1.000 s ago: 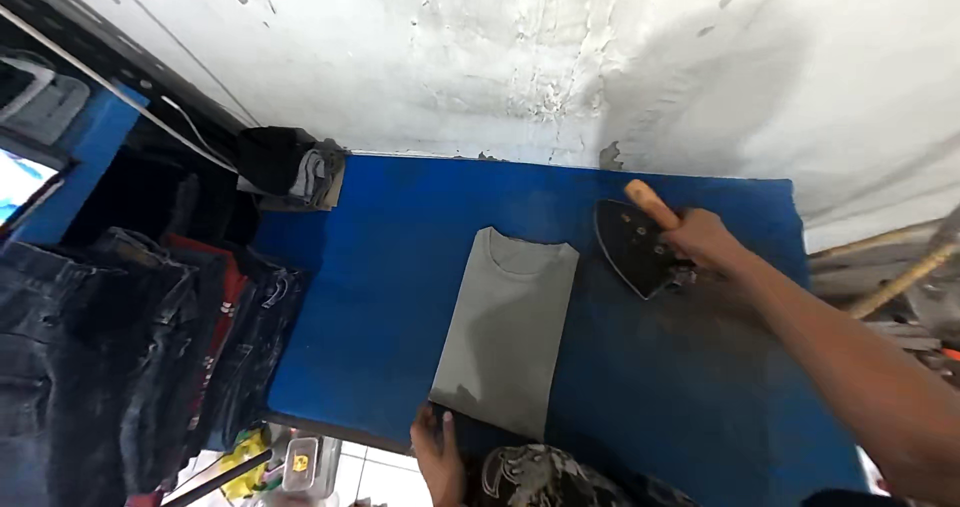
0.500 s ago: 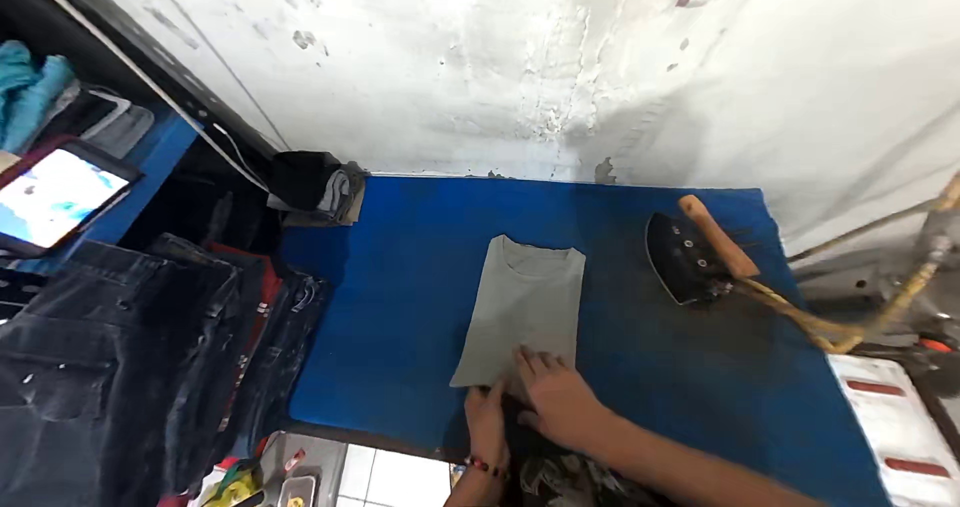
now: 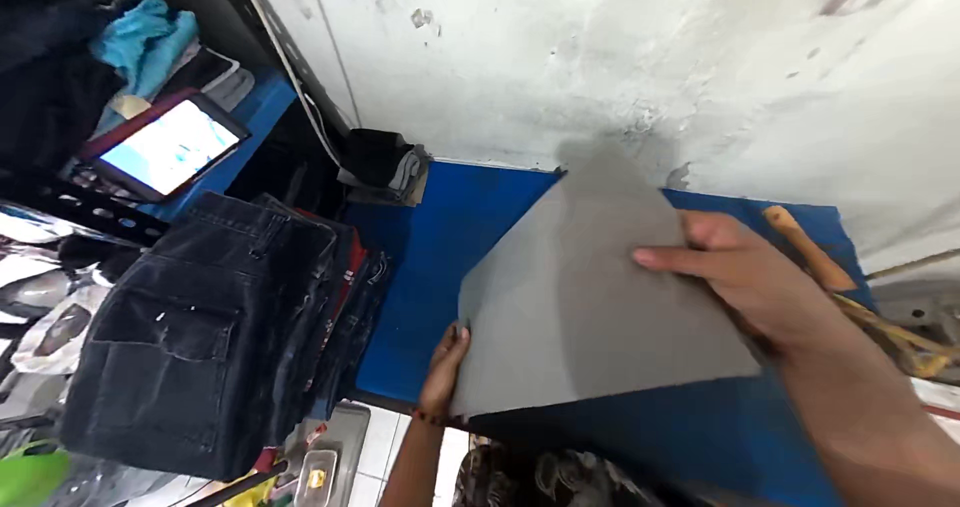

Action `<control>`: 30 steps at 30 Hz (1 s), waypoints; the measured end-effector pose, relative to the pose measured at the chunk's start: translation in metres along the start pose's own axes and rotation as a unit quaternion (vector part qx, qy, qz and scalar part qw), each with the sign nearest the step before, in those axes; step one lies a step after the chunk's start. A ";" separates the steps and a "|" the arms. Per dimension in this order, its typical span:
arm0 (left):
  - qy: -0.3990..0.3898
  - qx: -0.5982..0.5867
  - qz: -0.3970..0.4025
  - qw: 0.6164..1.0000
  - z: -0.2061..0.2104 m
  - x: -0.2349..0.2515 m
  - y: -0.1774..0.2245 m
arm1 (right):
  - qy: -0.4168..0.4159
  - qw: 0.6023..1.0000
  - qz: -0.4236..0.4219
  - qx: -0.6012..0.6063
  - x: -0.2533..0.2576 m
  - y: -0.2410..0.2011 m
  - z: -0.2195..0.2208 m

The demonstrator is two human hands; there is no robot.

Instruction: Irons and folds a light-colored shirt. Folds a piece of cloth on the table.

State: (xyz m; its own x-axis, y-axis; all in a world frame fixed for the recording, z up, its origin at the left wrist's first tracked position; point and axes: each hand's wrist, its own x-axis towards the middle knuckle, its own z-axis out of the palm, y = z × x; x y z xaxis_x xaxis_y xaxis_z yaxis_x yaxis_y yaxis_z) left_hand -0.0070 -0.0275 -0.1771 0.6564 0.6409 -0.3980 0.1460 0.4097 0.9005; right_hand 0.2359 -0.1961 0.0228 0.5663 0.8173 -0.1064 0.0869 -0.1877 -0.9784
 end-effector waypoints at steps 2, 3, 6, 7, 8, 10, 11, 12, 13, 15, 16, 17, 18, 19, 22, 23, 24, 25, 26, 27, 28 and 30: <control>0.008 -0.009 0.025 1.000 -0.021 0.000 0.019 | 0.077 0.993 0.055 0.075 -0.018 0.043 -0.001; 0.014 0.010 0.024 1.000 -0.030 0.004 0.020 | 0.111 0.986 0.090 0.090 -0.025 0.073 0.000; -0.003 0.212 -0.054 0.976 -0.055 0.029 -0.009 | 0.110 0.970 0.217 -0.005 -0.041 0.189 0.000; -0.017 0.308 -0.098 0.946 -0.059 0.037 -0.020 | 0.087 0.958 0.262 -0.073 -0.048 0.223 0.002; -0.021 0.390 -0.120 0.913 -0.060 0.045 -0.028 | 0.073 0.941 0.295 -0.146 -0.054 0.248 0.006; 0.006 0.486 -0.094 0.869 -0.052 0.057 -0.027 | 0.089 0.920 0.282 -0.258 -0.064 0.268 0.024; 0.018 0.513 -0.058 0.856 -0.047 0.064 -0.022 | 0.100 0.919 0.255 -0.283 -0.067 0.269 0.037; 0.019 0.536 -0.023 0.844 -0.042 0.073 -0.017 | 0.101 0.924 0.227 -0.290 -0.069 0.267 0.052; 0.011 0.562 0.003 0.827 -0.037 0.084 -0.013 | 0.086 0.934 0.203 -0.282 -0.068 0.263 0.067; -0.010 0.614 0.021 0.789 -0.030 0.106 -0.007 | 0.031 0.954 0.168 -0.248 -0.062 0.256 0.094; -0.019 0.640 0.016 0.768 -0.027 0.115 -0.005 | 0.000 0.960 0.162 -0.227 -0.058 0.253 0.104; -0.025 0.663 0.008 0.748 -0.025 0.121 -0.004 | -0.028 0.963 0.164 -0.213 -0.053 0.251 0.111; -0.028 0.683 0.005 0.730 -0.024 0.125 -0.004 | -0.051 0.962 0.172 -0.206 -0.048 0.251 0.117; -0.028 0.697 0.010 0.717 -0.023 0.127 -0.004 | -0.069 0.958 0.186 -0.206 -0.043 0.251 0.121; -0.007 0.712 0.078 0.698 -0.023 0.121 -0.008 | -0.082 0.946 0.222 -0.221 -0.034 0.248 0.127; 0.006 0.715 0.093 0.693 -0.018 0.116 -0.007 | -0.073 0.950 0.225 -0.204 -0.032 0.245 0.131; 0.016 0.718 0.081 0.691 -0.008 0.109 -0.003 | -0.061 0.960 0.221 -0.162 -0.031 0.243 0.137; 0.011 0.722 0.037 0.691 0.009 0.099 0.006 | -0.053 0.969 0.221 -0.099 -0.029 0.239 0.145; -0.013 0.718 -0.020 0.696 0.029 0.087 0.018 | -0.049 0.972 0.230 -0.021 -0.027 0.233 0.157; -0.048 0.698 -0.061 0.712 0.051 0.073 0.030 | -0.038 0.967 0.242 0.064 -0.027 0.226 0.169; -0.087 0.665 -0.083 0.737 0.071 0.057 0.039 | -0.010 0.959 0.247 0.140 -0.029 0.220 0.180; -0.150 0.605 -0.068 0.779 0.104 0.030 0.049 | 0.061 0.940 0.263 0.210 -0.034 0.211 0.182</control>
State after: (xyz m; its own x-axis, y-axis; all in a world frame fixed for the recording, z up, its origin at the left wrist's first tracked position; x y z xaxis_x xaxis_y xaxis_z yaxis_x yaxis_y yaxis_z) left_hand 0.0970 -0.0562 -0.1269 0.6904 0.3903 -0.6091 0.7016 -0.5663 0.4324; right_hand 0.0861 -0.1645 -0.2124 0.5323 0.5977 -0.5995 -0.5479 -0.2965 -0.7822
